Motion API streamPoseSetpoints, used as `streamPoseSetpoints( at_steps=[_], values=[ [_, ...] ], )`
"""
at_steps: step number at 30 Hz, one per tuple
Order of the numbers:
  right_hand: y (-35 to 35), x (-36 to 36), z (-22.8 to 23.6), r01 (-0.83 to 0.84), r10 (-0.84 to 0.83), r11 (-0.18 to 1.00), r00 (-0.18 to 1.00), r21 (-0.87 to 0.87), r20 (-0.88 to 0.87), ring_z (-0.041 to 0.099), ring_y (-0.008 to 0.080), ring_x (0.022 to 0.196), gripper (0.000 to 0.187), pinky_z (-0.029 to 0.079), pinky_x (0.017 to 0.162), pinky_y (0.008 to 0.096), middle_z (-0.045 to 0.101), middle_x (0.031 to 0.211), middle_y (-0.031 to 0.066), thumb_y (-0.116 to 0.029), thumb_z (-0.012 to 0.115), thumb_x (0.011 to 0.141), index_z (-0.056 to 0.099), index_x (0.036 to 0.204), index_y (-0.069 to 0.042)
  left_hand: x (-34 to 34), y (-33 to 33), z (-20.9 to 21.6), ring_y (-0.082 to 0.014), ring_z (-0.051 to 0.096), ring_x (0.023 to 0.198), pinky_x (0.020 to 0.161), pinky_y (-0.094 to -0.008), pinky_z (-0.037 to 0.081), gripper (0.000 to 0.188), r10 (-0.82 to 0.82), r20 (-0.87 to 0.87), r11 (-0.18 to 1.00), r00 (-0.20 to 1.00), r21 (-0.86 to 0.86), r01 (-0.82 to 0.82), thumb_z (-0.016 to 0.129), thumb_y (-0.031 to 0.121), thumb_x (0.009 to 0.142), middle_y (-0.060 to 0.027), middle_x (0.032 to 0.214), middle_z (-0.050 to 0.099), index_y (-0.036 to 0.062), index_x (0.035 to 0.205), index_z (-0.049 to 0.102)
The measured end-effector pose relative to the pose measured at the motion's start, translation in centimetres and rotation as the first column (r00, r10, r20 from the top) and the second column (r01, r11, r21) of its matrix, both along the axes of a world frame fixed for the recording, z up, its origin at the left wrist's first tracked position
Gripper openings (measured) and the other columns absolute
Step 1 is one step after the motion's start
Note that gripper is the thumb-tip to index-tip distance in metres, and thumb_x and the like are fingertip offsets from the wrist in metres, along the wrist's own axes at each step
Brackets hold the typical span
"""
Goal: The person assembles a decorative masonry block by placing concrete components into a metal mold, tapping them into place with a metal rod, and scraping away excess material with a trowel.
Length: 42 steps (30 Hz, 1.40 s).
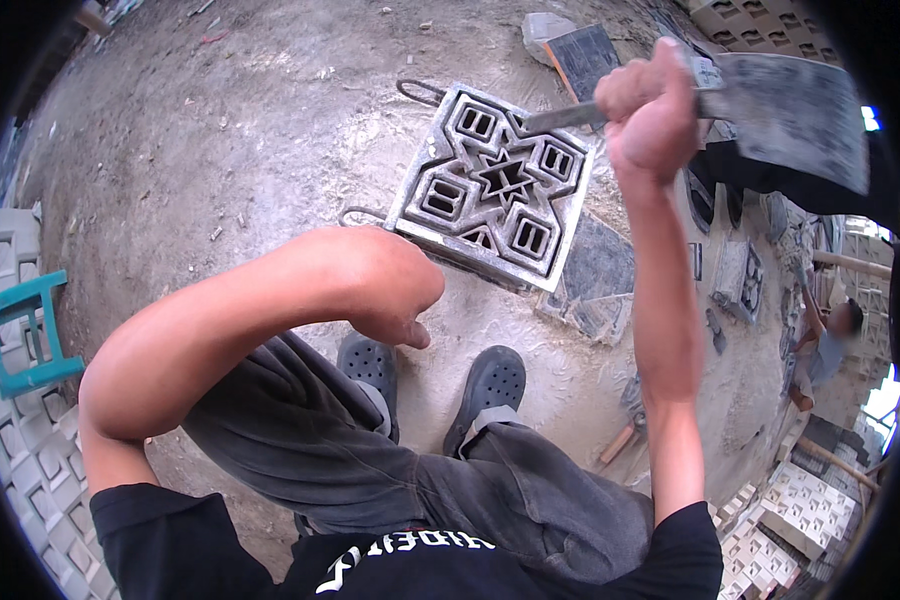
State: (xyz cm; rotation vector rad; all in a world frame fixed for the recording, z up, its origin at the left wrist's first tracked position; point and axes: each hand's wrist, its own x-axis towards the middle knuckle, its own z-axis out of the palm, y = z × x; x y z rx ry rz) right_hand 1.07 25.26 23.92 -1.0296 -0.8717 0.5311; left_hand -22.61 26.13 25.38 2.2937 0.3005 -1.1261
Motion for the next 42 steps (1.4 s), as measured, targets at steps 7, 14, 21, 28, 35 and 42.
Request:
streamPoseSetpoints(
  at_steps=[7,14,21,28,35,42],
  values=[
    [0.6,2.0,-1.9,0.01,-0.011,0.996,1.0,-0.087,-0.007,0.018,0.0134,0.04,0.056,0.02,0.045,0.0333,0.023,0.043,-0.0014,-0.029,0.043,0.1,0.025,0.048,-0.017,0.3,-0.1,0.3,-0.0411,0.065,0.091,0.079,-0.0491,0.051,0.043,-0.013,0.005,1.0,1.0,-0.016,0.013,0.063,0.045,0.088,-0.0209,0.09,0.069,0.0026,0.092,0.07],
    [1.3,2.9,-5.7,0.013,-0.013,0.995,1.0,-0.098,0.002,0.016,0.0135,0.043,0.057,0.019,0.048,0.0342,0.02,0.045,-0.0017,-0.028,0.043,0.1,0.021,0.049,-0.016,0.6,0.0,0.3,-0.0408,0.066,0.091,0.08,-0.0489,0.051,0.044,-0.015,0.022,1.0,1.0,-0.024,0.015,0.063,0.045,0.089,-0.022,0.089,0.068,0.0009,0.092,0.069],
    [2.0,3.4,-3.2,0.012,-0.009,0.998,0.999,0.061,-0.05,0.018,0.014,0.043,0.059,0.022,0.048,0.0341,0.022,0.043,-0.0006,-0.03,0.044,0.1,0.023,0.047,-0.015,0.8,-0.1,0.3,-0.0409,0.066,0.091,0.08,-0.049,0.051,0.045,-0.044,0.004,0.998,0.999,-0.036,0.044,0.063,0.045,0.089,-0.0221,0.09,0.069,0.001,0.093,0.07],
    [2.2,4.3,-4.0,0.066,-0.063,0.989,0.998,-0.135,0.03,0.019,0.0141,0.042,0.059,0.024,0.048,0.0341,0.026,0.043,-0.0007,-0.03,0.043,0.101,0.025,0.047,-0.015,0.9,-0.1,0.3,-0.0408,0.066,0.091,0.079,-0.0491,0.051,0.044,-0.023,-0.001,0.999,1.0,-0.026,0.023,0.063,0.045,0.089,-0.0223,0.09,0.069,0.0012,0.092,0.07],
    [1.7,3.5,-5.3,0.1,-0.101,0.995,0.994,-0.023,-0.042,0.017,0.0143,0.04,0.058,0.023,0.046,0.0341,0.022,0.043,-0.0002,-0.027,0.045,0.099,0.024,0.046,-0.017,0.8,0.0,0.0,-0.0409,0.065,0.091,0.08,-0.0491,0.051,0.045,-0.023,0.016,0.999,1.0,-0.023,0.023,0.063,0.045,0.089,-0.0216,0.09,0.069,0.001,0.091,0.07],
    [0.6,5.0,-4.0,0.109,-0.11,0.994,0.987,-0.015,-0.119,0.017,0.0135,0.042,0.056,0.019,0.046,0.0337,0.021,0.045,-0.0023,-0.025,0.048,0.097,0.022,0.049,-0.016,0.8,-0.2,0.4,-0.0406,0.065,0.093,0.08,-0.0484,0.051,0.045,-0.038,0.014,0.999,0.999,-0.031,0.039,0.063,0.045,0.089,-0.0213,0.091,0.069,0.0012,0.095,0.07]
  ],
)
